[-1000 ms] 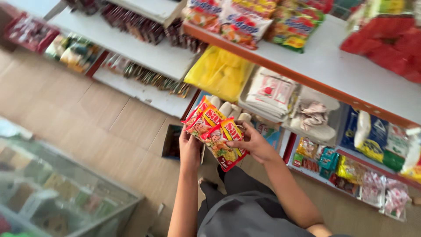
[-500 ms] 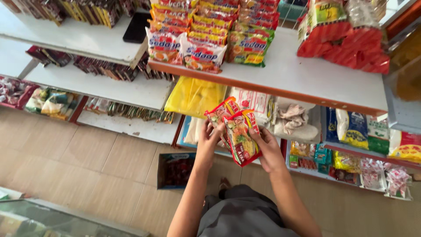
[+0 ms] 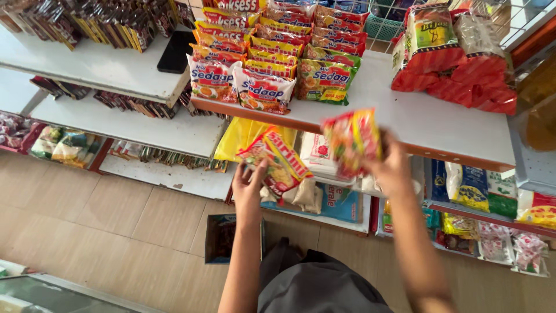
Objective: The person restocks instant noodle packets on a store shelf. They take packets from a cardboard box on the floor and place them on the shelf, arranging them by brand and flavor. The person also moves a large cardboard box of bottled water.
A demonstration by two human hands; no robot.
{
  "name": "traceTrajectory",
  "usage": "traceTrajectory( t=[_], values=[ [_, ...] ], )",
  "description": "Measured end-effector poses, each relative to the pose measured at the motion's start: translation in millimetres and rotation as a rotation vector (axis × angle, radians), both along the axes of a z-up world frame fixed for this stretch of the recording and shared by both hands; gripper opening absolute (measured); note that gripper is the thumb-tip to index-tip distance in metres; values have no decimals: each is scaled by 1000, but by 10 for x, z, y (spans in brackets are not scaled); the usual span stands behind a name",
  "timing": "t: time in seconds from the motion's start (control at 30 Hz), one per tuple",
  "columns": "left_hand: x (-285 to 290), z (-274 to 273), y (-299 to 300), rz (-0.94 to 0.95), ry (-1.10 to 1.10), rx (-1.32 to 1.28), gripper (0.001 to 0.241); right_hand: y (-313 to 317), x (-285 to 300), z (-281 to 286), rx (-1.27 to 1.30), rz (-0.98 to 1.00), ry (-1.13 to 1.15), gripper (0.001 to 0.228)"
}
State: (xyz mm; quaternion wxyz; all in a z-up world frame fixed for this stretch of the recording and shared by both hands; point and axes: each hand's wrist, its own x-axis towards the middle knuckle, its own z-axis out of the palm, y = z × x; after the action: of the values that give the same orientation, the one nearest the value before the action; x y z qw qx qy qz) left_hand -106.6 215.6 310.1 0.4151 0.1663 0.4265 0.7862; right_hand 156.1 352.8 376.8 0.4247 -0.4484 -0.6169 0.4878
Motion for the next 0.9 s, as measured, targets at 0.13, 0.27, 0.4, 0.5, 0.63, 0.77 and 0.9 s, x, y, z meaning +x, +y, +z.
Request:
traceTrajectory(
  t=[0.13, 0.27, 0.4, 0.5, 0.63, 0.77, 0.9],
  values=[
    [-207, 117, 28, 28, -23, -36, 42, 755, -205, 221, 561, 37, -363, 63],
    [-250, 252, 67, 17, -49, -48, 43, 1387, -702, 82, 696, 159, -730, 71],
    [-285, 280, 34, 0, -69, -110, 42, 1587, -1006, -284, 685, 228, -895, 83],
    [-333, 250, 38, 0, -79, -107, 42, 1592, -1017, -420, 924, 73, -1016, 89],
    [-357, 179, 88, -7, -98, -100, 43, 1491, -1022, -476, 789, 131, -974, 106],
    [-333, 157, 179, -26, -101, -125, 50, 1473, -1119, -423, 764, 112, -1013, 120],
    [-303, 148, 229, -61, -100, -134, 54, 1458, -1170, -381, 735, 68, -1084, 123]
  ],
)
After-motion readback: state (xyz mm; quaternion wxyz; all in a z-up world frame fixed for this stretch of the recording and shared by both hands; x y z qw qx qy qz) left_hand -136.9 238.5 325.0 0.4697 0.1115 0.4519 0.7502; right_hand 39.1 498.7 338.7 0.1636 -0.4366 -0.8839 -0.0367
